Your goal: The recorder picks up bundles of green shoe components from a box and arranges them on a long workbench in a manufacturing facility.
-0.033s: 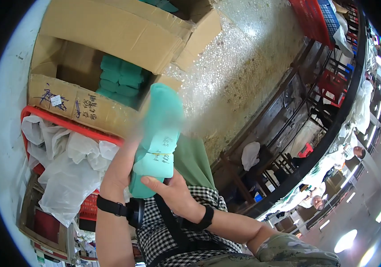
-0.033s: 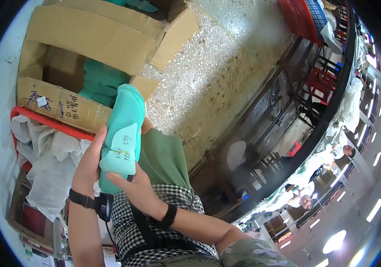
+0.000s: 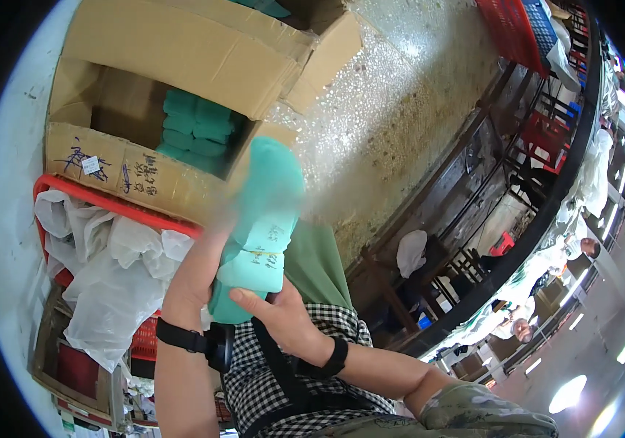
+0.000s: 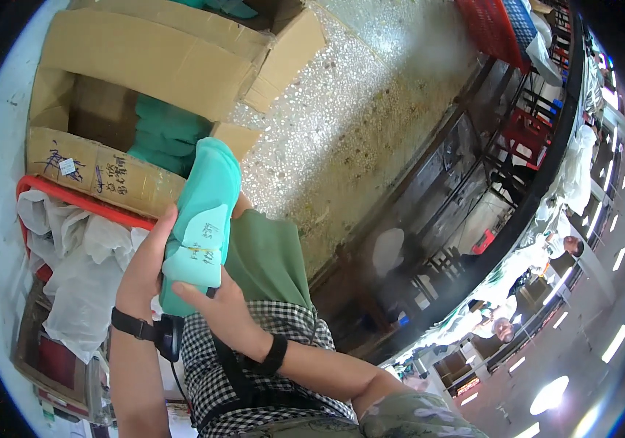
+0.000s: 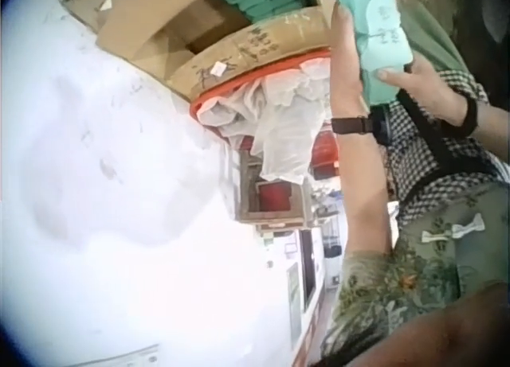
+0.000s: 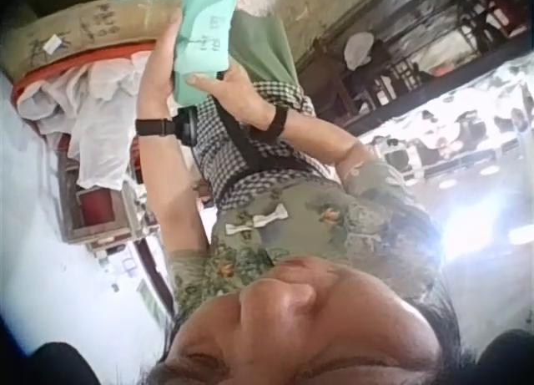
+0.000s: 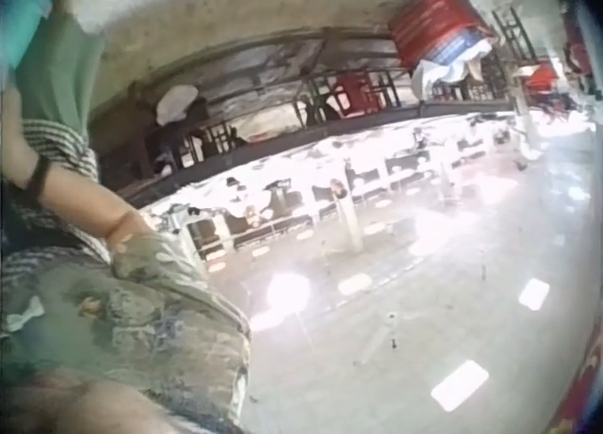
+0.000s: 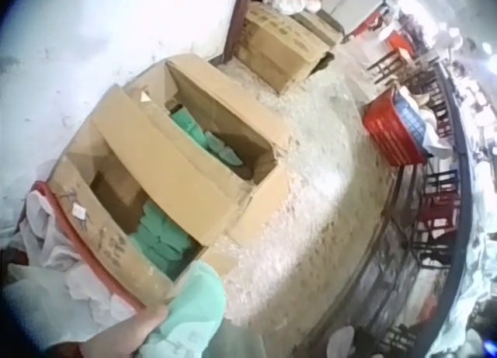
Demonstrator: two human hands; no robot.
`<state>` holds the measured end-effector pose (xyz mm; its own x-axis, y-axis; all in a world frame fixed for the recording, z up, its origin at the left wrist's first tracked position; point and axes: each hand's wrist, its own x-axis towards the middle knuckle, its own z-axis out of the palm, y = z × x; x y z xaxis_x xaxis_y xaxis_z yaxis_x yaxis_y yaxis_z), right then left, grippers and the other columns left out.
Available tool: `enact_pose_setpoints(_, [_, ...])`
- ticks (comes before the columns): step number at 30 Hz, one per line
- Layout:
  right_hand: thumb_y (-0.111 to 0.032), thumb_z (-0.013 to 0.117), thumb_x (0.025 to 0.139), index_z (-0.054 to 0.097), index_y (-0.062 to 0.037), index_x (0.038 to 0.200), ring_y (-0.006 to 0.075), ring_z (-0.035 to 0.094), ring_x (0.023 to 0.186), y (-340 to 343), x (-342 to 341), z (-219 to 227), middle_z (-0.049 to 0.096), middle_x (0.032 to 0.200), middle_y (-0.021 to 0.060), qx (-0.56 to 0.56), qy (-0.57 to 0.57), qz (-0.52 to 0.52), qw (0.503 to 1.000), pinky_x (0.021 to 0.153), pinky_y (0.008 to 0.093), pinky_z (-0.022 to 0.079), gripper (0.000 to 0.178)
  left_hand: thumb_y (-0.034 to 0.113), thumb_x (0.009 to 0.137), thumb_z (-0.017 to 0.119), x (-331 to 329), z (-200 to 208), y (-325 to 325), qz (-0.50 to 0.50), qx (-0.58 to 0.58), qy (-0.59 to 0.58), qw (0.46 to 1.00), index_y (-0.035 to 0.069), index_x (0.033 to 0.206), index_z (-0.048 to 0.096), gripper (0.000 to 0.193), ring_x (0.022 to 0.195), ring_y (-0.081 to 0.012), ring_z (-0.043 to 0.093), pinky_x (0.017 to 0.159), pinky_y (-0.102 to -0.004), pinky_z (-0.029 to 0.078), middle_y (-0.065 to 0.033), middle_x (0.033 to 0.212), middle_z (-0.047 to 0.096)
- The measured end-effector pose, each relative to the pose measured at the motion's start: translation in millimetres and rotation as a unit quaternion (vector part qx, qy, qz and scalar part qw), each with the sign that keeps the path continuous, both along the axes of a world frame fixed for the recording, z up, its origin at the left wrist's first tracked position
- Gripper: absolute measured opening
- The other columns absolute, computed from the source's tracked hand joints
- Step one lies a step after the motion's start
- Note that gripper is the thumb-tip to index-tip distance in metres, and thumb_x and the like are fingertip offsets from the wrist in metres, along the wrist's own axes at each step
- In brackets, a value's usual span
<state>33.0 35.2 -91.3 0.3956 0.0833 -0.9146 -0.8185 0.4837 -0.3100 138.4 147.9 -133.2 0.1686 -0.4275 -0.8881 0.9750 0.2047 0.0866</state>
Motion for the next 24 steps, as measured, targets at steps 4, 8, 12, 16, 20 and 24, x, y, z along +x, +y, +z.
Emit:
enact_pose_setpoints(4, [-0.013,0.067,0.093,0.052,-0.0027,0.125,0.0124,0.055,0.110,-3.9,-8.7,-1.4,0.061,0.119,0.0035,-0.009,0.016,-0.049,0.999,0.096,0.0316,0.046,0.037,0.051,0.099,0.047,-7.7,-18.0,-19.2,-0.063,-0.008,-0.070,0.996,0.003,0.136,0.049,0.061,0.105,-0.0117,0.058,0.091,-0.0276,0.047,-0.0051,0.122,0.060])
enact_pose_setpoints(8, [-0.015,0.066,0.094,0.052,-0.0026,0.125,0.0120,0.055,0.109,-2.3,-9.0,1.2,0.060,0.119,0.0032,-0.017,0.013,-0.077,0.997,0.095,0.0309,0.046,0.036,0.051,0.099,0.048,-12.1,-32.6,-18.7,-0.103,-0.036,-0.042,0.993,0.003,0.137,0.048,0.061,0.103,-0.0116,0.059,0.087,-0.0272,0.050,-0.0054,0.121,0.060])
enact_pose_setpoints(12, [-0.017,0.065,0.095,0.052,-0.0023,0.124,0.0116,0.055,0.107,-6.5,-11.2,-1.2,0.060,0.117,0.0028,-0.030,0.011,-0.092,0.995,0.094,0.0300,0.045,0.034,0.051,0.098,0.048,-12.0,-34.2,-29.1,-0.133,-0.041,-0.044,0.989,0.004,0.139,0.047,0.061,0.102,-0.0114,0.060,0.086,-0.0268,0.051,-0.0052,0.120,0.061])
enact_pose_setpoints(16, [-0.016,0.063,0.096,0.054,-0.0019,0.121,0.0110,0.056,0.104,-1.3,-6.6,-0.1,0.061,0.114,0.0025,-0.037,0.008,-0.074,0.997,0.091,0.0290,0.046,0.030,0.052,0.098,0.049,-14.9,-37.7,-20.9,-0.121,-0.033,-0.046,0.991,0.005,0.141,0.045,0.064,0.101,-0.0104,0.060,0.085,-0.0264,0.051,-0.0047,0.119,0.061])
enact_pose_setpoints(20, [-0.016,0.065,0.095,0.055,-0.0009,0.120,0.0110,0.057,0.101,-2.2,-9.6,-2.4,0.062,0.112,0.0032,-0.047,-0.003,-0.021,0.999,0.088,0.0292,0.047,0.031,0.051,0.095,0.056,-20.4,-31.6,-0.3,-0.107,-0.061,-0.059,0.991,0.003,0.149,0.033,0.076,0.125,-0.0177,0.046,0.104,-0.0313,0.038,-0.0088,0.140,0.047])
enact_pose_setpoints(24, [-0.024,0.069,0.090,0.050,-0.0003,0.127,0.0222,0.060,0.107,-21.3,-12.4,-2.0,0.062,0.116,0.0133,-0.055,-0.038,0.148,0.987,0.092,0.0358,0.047,0.047,0.053,0.078,0.075,-34.8,-25.1,12.9,-0.102,-0.068,-0.179,0.976,0.003,0.153,0.018,0.107,0.140,-0.0250,0.030,0.116,-0.0358,0.022,-0.0127,0.152,0.032])
